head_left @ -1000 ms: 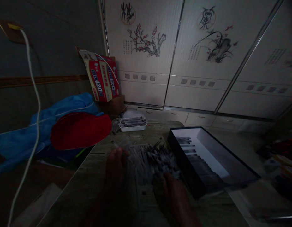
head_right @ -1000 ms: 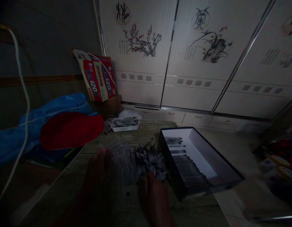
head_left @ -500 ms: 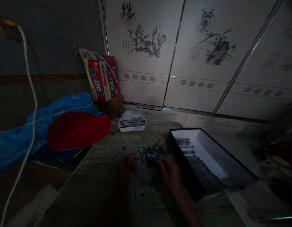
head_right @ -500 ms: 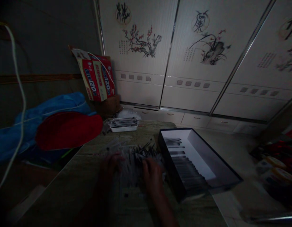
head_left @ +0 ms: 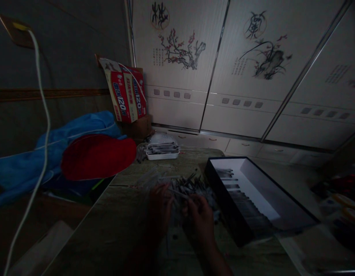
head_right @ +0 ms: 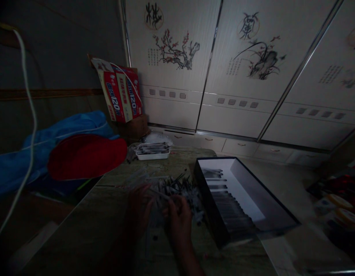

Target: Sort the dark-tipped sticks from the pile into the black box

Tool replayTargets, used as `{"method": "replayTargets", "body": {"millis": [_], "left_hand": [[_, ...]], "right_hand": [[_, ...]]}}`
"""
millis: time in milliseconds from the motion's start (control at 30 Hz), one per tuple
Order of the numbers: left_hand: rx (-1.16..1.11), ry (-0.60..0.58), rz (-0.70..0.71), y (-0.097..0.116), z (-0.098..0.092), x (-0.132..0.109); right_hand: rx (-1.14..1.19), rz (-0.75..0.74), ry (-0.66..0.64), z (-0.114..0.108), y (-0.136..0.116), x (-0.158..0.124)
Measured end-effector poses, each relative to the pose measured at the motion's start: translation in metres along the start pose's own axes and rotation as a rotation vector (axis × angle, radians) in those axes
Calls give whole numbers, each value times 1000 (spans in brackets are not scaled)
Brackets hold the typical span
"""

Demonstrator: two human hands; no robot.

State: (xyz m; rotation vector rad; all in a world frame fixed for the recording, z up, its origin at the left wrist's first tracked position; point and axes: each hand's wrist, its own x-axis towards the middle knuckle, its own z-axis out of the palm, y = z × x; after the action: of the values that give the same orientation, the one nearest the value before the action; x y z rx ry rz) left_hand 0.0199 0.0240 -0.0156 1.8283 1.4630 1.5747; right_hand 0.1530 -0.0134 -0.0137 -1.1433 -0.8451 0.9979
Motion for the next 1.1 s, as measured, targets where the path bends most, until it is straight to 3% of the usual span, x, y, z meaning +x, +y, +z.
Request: {"method": "replayTargets", "body": {"millis": [67, 133, 233, 367, 567, 867, 1100], "left_hand": [[-148, 80, -223, 3, 2, 1], [-329, -21, -402, 5, 3, 2], [-541, -235, -523, 5, 4, 6], [-658, -197, -633, 1, 3, 9], [-674, -187, -637, -4, 2, 12], [-652, -203, -593, -3, 0, 13], [-637, -196, -589, -3, -1, 13]], "right_hand": [[92, 34, 22, -3, 6, 3], [113, 22, 9, -5, 9, 5], [53, -7, -52, -6, 13, 3], [-34, 0, -124, -7, 19, 1], [-196, -76, -156, -11, 20, 3], [-170, -74, -205, -15, 33, 4], [-229, -113, -208, -14, 22, 3]]}}
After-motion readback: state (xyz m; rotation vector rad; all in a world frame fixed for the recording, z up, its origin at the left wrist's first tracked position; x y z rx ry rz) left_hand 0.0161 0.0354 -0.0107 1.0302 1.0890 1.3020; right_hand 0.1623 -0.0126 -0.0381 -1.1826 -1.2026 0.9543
